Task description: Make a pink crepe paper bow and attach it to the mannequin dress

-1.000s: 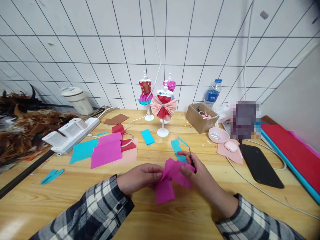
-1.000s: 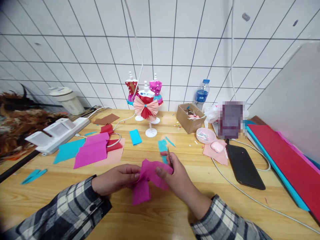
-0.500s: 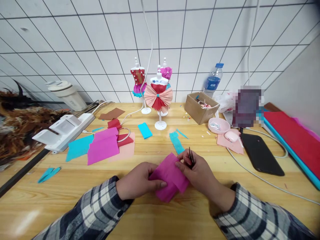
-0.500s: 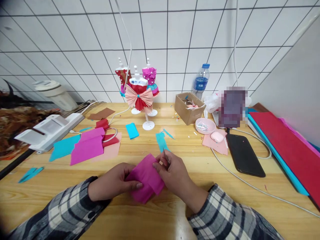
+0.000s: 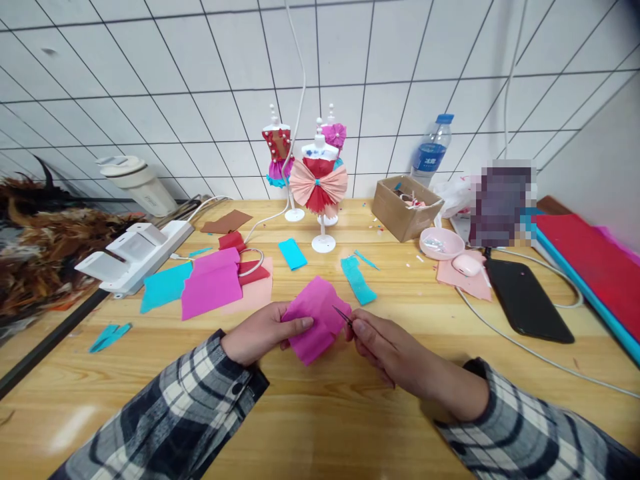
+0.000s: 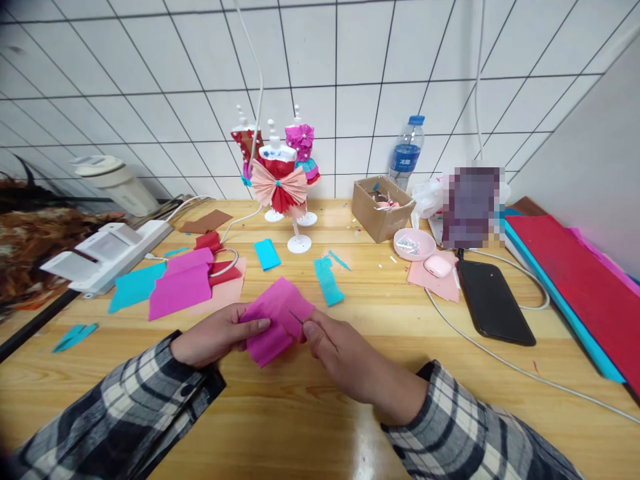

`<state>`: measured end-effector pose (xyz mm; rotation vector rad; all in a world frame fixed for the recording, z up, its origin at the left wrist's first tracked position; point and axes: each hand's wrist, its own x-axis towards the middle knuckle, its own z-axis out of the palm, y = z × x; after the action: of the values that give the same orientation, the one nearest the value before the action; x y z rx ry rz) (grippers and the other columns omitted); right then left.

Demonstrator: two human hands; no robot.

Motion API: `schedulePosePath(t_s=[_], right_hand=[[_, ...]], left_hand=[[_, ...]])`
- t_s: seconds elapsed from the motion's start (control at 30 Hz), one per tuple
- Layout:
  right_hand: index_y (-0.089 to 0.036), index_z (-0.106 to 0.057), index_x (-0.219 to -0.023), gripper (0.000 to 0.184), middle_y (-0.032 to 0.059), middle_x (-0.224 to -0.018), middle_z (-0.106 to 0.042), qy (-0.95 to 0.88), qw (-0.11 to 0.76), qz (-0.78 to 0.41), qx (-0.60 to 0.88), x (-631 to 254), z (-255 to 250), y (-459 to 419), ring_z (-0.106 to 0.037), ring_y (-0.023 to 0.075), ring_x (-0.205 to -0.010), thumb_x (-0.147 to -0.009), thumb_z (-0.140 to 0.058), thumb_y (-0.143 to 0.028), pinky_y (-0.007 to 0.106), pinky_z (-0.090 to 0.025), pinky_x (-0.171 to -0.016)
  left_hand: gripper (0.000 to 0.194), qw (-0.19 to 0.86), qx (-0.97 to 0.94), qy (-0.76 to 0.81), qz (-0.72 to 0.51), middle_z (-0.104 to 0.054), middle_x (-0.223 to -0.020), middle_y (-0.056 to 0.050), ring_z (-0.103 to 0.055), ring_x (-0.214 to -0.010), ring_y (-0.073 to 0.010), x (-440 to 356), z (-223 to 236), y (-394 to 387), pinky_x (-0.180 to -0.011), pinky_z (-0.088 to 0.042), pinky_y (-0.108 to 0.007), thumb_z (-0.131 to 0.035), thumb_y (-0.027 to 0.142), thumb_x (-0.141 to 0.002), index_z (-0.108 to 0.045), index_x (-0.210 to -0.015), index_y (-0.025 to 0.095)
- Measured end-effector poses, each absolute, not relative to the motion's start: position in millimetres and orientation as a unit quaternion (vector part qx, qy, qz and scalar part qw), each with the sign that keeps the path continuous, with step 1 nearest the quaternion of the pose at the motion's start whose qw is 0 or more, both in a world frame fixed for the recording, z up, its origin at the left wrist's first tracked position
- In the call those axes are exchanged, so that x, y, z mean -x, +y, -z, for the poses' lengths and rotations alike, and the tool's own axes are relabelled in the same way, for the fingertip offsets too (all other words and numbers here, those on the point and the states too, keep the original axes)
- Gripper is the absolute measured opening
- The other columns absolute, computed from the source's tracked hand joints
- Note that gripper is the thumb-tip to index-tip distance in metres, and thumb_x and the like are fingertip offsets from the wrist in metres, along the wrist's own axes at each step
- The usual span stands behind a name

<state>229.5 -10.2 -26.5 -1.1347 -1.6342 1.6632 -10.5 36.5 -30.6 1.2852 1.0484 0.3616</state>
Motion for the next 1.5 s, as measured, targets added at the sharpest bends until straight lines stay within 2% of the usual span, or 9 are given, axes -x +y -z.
schedulePosePath(t_s=[0.13,0.27,0.33,0.53,0.7,1.1,1.27,1.37,1.5], right_hand=[[-0.021,-0.054,-0.082,0.048,-0.0055,-0.054,-0.044,-0.63,0.239,-0.583,0.455,-225.0,33.9,-7.4,-0.04,0.0104,-0.043,-0.095,-0.028,-0.059,0.021,-0.031,-0.039],[-0.02,-0.056,-0.072,0.055,-0.0013,-0.062,-0.049,-0.688,0.267,-0.494,0.461,-224.9,38.3,-5.6,-0.045,0.0131,-0.057,-0.097,-0.024,-0.058,0.024,-0.037,-0.052],[-0.021,-0.054,-0.07,0.054,-0.0009,-0.065,-0.051,-0.69,0.267,-0.491,0.459,-224.1,41.3,-6.3,-0.047,0.0138,-0.06,-0.097,-0.025,-0.059,0.025,-0.037,-0.055],[-0.022,-0.05,-0.071,0.051,-0.0027,-0.058,-0.045,-0.681,0.253,-0.518,0.45,-220.6,45.5,-9.7,-0.043,0.0132,-0.053,-0.096,-0.026,-0.059,0.025,-0.035,-0.05],[-0.023,-0.048,-0.073,0.046,-0.0031,-0.058,-0.044,-0.696,0.239,-0.508,0.449,-220.7,43.4,-11.0,-0.043,0.014,-0.054,-0.098,-0.026,-0.055,0.026,-0.035,-0.053],[-0.022,-0.059,-0.089,0.043,0.0039,-0.084,-0.065,-0.743,0.214,-0.448,0.449,-219.2,40.1,-11.3,-0.058,0.0194,-0.079,-0.1,-0.026,-0.048,0.031,-0.044,-0.075],[-0.021,-0.056,-0.09,0.041,0.0058,-0.086,-0.065,-0.747,0.199,-0.439,0.458,-215.1,42.2,-12.0,-0.059,0.0205,-0.081,-0.1,-0.025,-0.046,0.033,-0.044,-0.078],[-0.021,-0.053,-0.087,0.041,0.0058,-0.084,-0.063,-0.744,0.197,-0.437,0.465,-213.2,44.8,-11.2,-0.057,0.0198,-0.078,-0.1,-0.024,-0.046,0.033,-0.044,-0.076],[-0.021,-0.05,-0.084,0.04,0.0041,-0.081,-0.06,-0.74,0.206,-0.443,0.462,-212.7,47.4,-9.9,-0.054,0.0187,-0.076,-0.1,-0.023,-0.046,0.032,-0.042,-0.073]], left_hand=[[0.034,0.646,-0.596,0.446,-0.168,-0.069,-0.082,-0.001,-0.057,-0.071,-0.0147,4.1,26.4,34.5,-0.07,-0.046,-0.026,-0.07,0.046,-0.076,-0.07,-0.091,0.016],[0.036,0.634,-0.586,0.476,-0.167,-0.058,-0.06,0.004,-0.046,-0.052,-0.0091,4.3,27.8,34.1,-0.052,-0.039,-0.021,-0.07,0.051,-0.075,-0.067,-0.08,0.015],[0.037,0.64,-0.582,0.476,-0.161,-0.056,-0.059,0.004,-0.043,-0.05,-0.008,4.9,29.6,34.4,-0.051,-0.037,-0.021,-0.07,0.051,-0.074,-0.066,-0.079,0.014],[0.037,0.634,-0.574,0.491,-0.166,-0.062,-0.066,0.002,-0.052,-0.057,-0.0107,2.4,31.0,33.7,-0.054,-0.042,-0.022,-0.071,0.05,-0.072,-0.065,-0.082,0.015],[0.037,0.63,-0.572,0.499,-0.164,-0.06,-0.062,0.003,-0.049,-0.054,-0.009,2.4,30.2,32.1,-0.052,-0.04,-0.021,-0.071,0.051,-0.073,-0.063,-0.08,0.015],[0.035,0.65,-0.575,0.467,-0.171,-0.052,-0.059,0.006,-0.039,-0.052,-0.0069,-0.5,27.2,29.8,-0.052,-0.032,-0.02,-0.07,0.049,-0.074,-0.06,-0.075,0.014],[0.032,0.67,-0.556,0.453,-0.191,-0.061,-0.067,0.004,-0.048,-0.058,-0.0092,-2.5,29.6,29.0,-0.058,-0.039,-0.022,-0.071,0.045,-0.075,-0.064,-0.081,0.015],[0.034,0.682,-0.555,0.435,-0.193,-0.07,-0.081,-0.001,-0.059,-0.071,-0.0144,-3.3,29.7,29.0,-0.072,-0.046,-0.028,-0.072,0.044,-0.075,-0.068,-0.091,0.014],[0.034,0.695,-0.559,0.408,-0.199,-0.073,-0.095,-0.003,-0.064,-0.085,-0.0179,-4.2,28.0,29.1,-0.085,-0.047,-0.032,-0.072,0.042,-0.076,-0.07,-0.096,0.015]])
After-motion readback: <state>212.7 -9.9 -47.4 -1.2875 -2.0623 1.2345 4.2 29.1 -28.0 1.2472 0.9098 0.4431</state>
